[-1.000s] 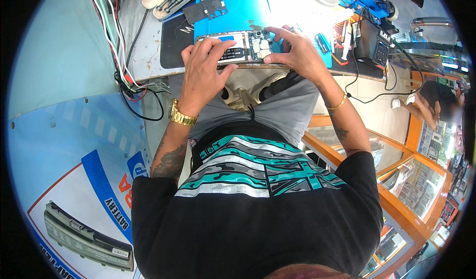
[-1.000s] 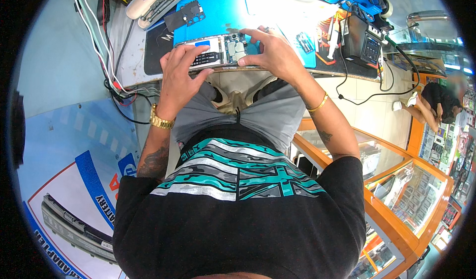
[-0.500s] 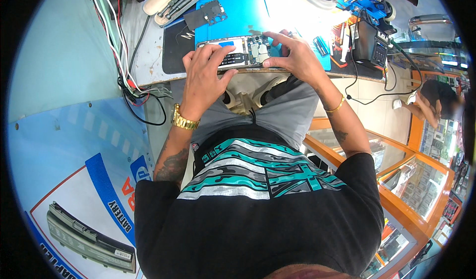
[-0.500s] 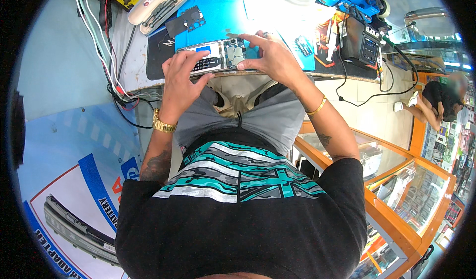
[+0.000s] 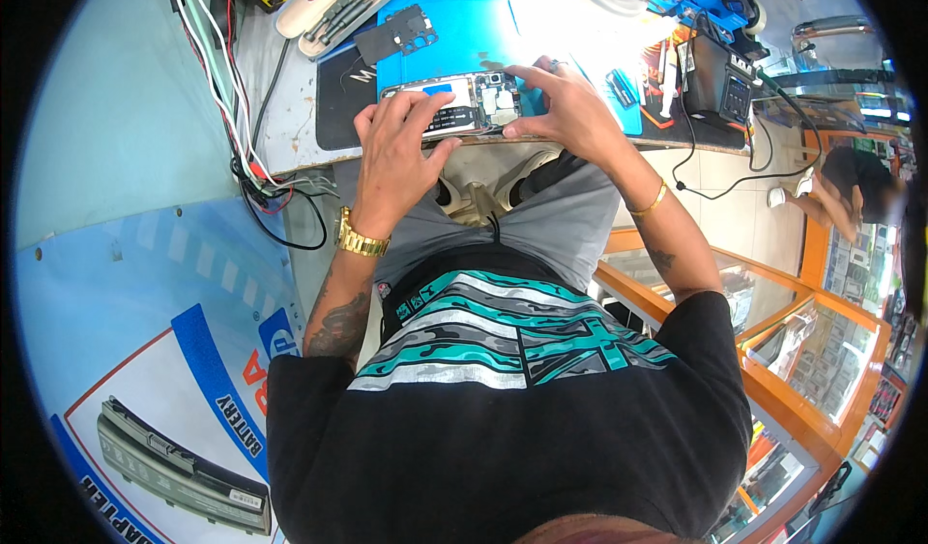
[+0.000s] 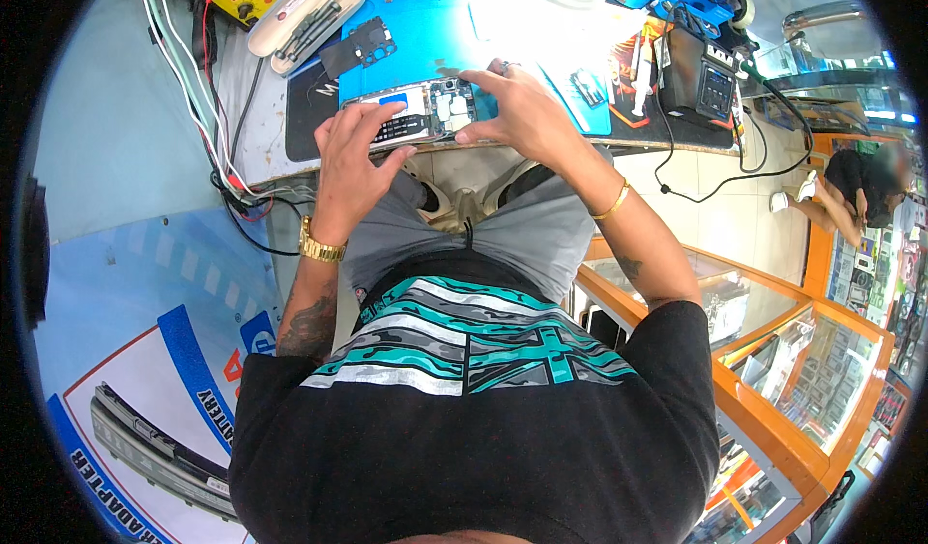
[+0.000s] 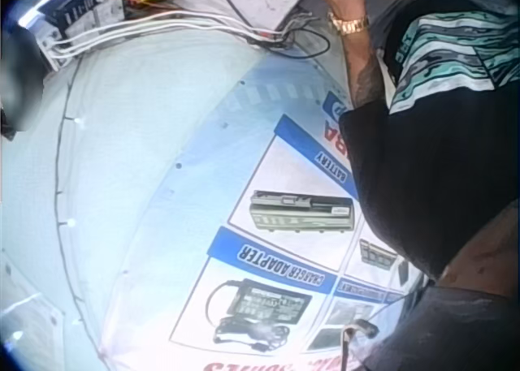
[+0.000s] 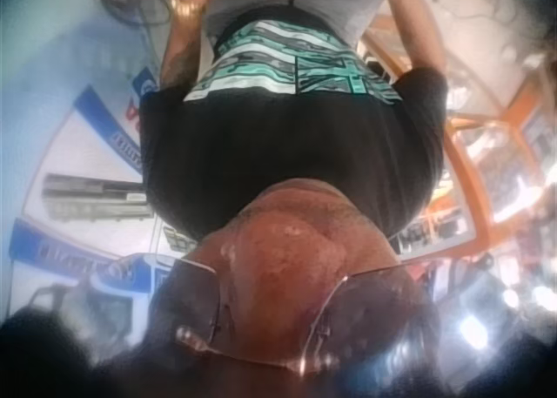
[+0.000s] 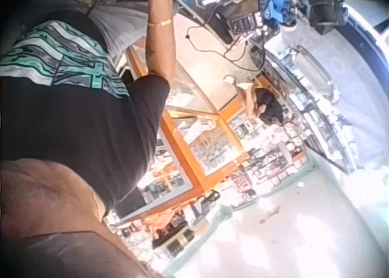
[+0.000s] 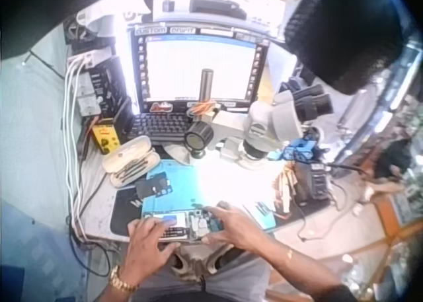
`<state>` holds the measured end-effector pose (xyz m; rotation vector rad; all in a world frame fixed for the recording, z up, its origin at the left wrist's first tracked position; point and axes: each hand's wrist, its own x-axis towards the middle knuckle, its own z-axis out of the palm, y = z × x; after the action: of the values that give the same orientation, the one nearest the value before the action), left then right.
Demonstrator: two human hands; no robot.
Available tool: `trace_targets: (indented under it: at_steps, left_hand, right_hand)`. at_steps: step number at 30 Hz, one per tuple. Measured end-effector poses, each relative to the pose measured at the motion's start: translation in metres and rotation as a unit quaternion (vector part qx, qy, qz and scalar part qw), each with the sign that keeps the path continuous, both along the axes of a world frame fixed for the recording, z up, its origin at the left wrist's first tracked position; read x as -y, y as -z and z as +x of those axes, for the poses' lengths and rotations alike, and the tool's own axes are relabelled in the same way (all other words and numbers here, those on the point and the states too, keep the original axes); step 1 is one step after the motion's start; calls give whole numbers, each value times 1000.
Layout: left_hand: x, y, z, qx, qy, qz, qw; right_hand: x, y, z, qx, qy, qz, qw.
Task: The person handles a circuit board from a mobile device, aligning small internal components and placing the motherboard back into the device housing.
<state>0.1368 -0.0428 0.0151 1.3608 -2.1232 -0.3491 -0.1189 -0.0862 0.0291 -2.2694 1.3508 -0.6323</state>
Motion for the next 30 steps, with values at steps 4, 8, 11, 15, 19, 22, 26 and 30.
trace_targets:
  at_steps: [4, 8, 11, 15, 19, 22, 26, 30]
  left_hand:
    - [0, -1, 0, -2, -2, 3, 1000]
    - [-1, 0, 0, -2, -3, -2, 1000]
    - [0, 1, 0, -3, -3, -3, 1000]
    - [0, 2, 1, 2, -2, -6, 1000]
    - [0, 2, 0, -6, -2, -6, 1000]
    - [-1, 1, 0, -8, -3, -6, 1000]
    - [-1, 0, 0, -4, -2, -5, 1000]
    - [-2, 0, 0, 1, -1, -10, 1000]
  right_hand:
    - [4, 0, -1, -7, -3, 2, 1000]
    - [3, -1, 0, -1, 2, 28, 1000]
    - [0, -1, 1, 0, 10, 16, 1000]
    - [-2, -1, 2, -2, 13, 14, 1000]
    - [-1, -1, 3, -7, 11, 7, 1000]
    - [0, 1, 2, -10, 12, 10, 1000]
    - [1, 2, 1, -28, 6, -2, 1000]
    - [-3, 1, 2, -25, -2, -8, 1000]
